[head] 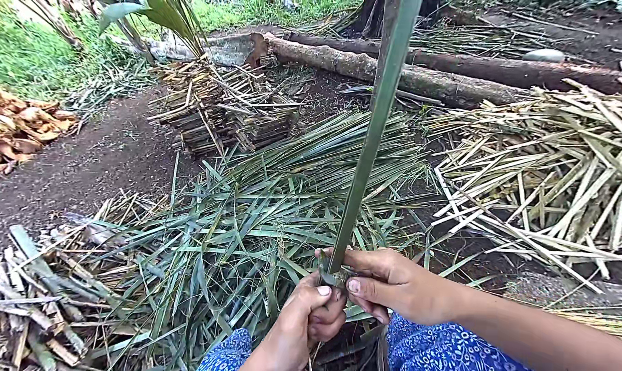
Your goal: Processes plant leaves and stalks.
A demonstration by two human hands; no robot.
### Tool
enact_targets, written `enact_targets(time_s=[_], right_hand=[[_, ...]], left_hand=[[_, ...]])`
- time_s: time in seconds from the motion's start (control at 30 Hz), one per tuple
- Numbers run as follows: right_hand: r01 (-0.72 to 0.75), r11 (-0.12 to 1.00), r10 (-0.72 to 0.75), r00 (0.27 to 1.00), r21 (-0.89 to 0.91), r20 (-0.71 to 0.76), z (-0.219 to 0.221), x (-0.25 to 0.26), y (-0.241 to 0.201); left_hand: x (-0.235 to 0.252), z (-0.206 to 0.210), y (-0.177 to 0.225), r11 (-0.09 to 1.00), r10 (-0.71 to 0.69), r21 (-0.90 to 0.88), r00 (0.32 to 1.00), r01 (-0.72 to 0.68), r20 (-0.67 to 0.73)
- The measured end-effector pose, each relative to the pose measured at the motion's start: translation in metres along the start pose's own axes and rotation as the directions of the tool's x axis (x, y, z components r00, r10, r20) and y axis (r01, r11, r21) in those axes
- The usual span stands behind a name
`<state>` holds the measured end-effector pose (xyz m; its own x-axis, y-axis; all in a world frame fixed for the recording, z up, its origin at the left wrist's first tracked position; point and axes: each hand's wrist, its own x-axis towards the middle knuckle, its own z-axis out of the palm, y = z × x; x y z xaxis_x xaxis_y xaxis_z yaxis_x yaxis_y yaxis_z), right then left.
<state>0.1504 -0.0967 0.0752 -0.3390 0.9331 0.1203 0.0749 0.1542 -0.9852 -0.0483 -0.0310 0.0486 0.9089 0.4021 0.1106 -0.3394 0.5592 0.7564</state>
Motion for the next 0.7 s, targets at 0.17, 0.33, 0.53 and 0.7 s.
enact_targets(time_s=[0.17, 0.33, 0.53, 0.7], right_hand=[[0.008, 0.999, 0.003, 0.970, 0.043, -0.241, -0.025, 0.000, -0.006], [-0.006, 0.996, 0.042, 0.910, 0.088, -0.413, -0.046, -0.005, -0.007], [-0.016, 0.992, 0.089, 0.780, 0.122, -0.620, -0.071, -0.004, -0.008], [-0.027, 0.987, 0.135, 0.682, 0.159, -0.719, -0.092, -0.004, -0.001]], left_hand=[[-0.011, -0.008, 0.004, 0.989, -0.126, 0.072, 0.991, 0.129, -0.037], [-0.022, -0.017, 0.013, 0.937, -0.182, 0.266, 0.967, 0.225, -0.178], [-0.042, -0.046, 0.033, 0.745, -0.149, 0.597, 0.946, 0.299, -0.288], [-0.070, -0.077, 0.053, 0.250, -0.018, 0.918, 0.949, 0.308, -0.314]])
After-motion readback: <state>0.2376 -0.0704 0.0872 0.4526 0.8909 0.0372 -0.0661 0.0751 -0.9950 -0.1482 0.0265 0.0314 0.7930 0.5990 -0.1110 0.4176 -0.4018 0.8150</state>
